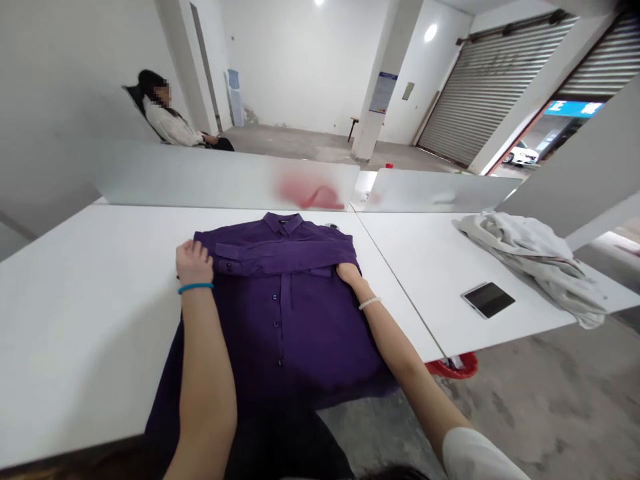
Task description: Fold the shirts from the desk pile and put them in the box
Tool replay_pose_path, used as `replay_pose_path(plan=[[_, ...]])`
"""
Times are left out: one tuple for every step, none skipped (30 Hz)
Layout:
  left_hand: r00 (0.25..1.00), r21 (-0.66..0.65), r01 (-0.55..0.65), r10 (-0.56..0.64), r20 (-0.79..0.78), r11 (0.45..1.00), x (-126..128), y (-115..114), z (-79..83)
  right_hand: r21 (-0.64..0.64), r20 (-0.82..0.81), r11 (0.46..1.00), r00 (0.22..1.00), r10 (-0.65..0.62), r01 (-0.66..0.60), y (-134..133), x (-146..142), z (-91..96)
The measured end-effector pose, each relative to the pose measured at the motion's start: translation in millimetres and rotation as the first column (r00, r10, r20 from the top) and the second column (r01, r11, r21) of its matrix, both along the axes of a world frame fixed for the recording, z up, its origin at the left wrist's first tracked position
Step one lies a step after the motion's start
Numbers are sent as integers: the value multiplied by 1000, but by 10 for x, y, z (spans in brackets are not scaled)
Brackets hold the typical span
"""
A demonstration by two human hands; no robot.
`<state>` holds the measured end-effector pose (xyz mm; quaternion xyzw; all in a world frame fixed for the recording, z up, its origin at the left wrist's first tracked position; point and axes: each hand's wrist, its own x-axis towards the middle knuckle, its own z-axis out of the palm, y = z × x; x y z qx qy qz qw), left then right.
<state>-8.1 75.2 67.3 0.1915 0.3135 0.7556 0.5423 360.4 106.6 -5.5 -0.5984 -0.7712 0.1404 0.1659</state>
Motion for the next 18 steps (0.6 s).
replay_pose_path(plan=[[996,-24,-87,87,-10,996,-55,-110,116,-27,4,999,1000,21,-21,-37,10,44],[986,-47,-164,163,-28,985,-108,-259,228,-54,6,997,999,47,-46,-89,31,93],[974,-44,-219,216,-70,975,-155,-449,327,-83,5,993,997,78,-78,-161,64,146],[961,-14,-249,245,-130,968,-195,-680,405,-114,1,987,994,113,-113,-260,114,205],[933,53,-251,256,-255,967,-226,-947,450,-144,-2,978,989,151,-149,-392,182,268],[889,129,-256,286,-357,958,-246,-1239,454,-177,-17,966,982,190,-190,-559,267,333],[848,196,-275,333,-413,941,-256,-1548,411,-206,-47,952,974,220,-225,-762,370,395],[843,161,-266,310,-440,950,-259,-1862,318,-230,-86,938,966,244,-258,-1000,488,449],[854,99,-293,307,-421,951,-255,-2172,176,-259,-193,920,949,249,-294,-1267,617,489],[860,-7,-313,280,-427,950,-249,-2469,-9,-263,-305,923,932,196,-280,-1555,750,509],[870,-157,-339,246,-428,928,-242,-2745,-229,-263,-410,936,905,109,-232,-1851,881,503],[898,-327,-316,169,-406,891,-235,-2994,-471,-285,-506,944,862,-1,-167,-2143,1005,468],[915,-471,-303,115,-386,829,-230,-3208,-721,-317,-594,944,795,-121,-93,-2415,1116,403],[926,-565,-293,83,-368,771,-227,-3384,-963,-341,-646,940,732,-219,-19,-2656,1209,313],[937,-620,-276,60,-345,735,-225,-3517,-1183,-383,-651,924,709,-269,-2,-2855,1281,205],[944,-640,-238,18,-330,730,-223,-3605,-1368,-429,-631,903,714,-304,6,-3005,1331,87],[944,-624,-199,-22,-329,756,-222,-3648,-1512,-466,-600,885,730,-328,15,-3107,1360,-31],[939,-606,-167,-62,-338,778,-222,-3649,-1614,-490,-571,871,745,-344,26,-3162,1369,-144]])
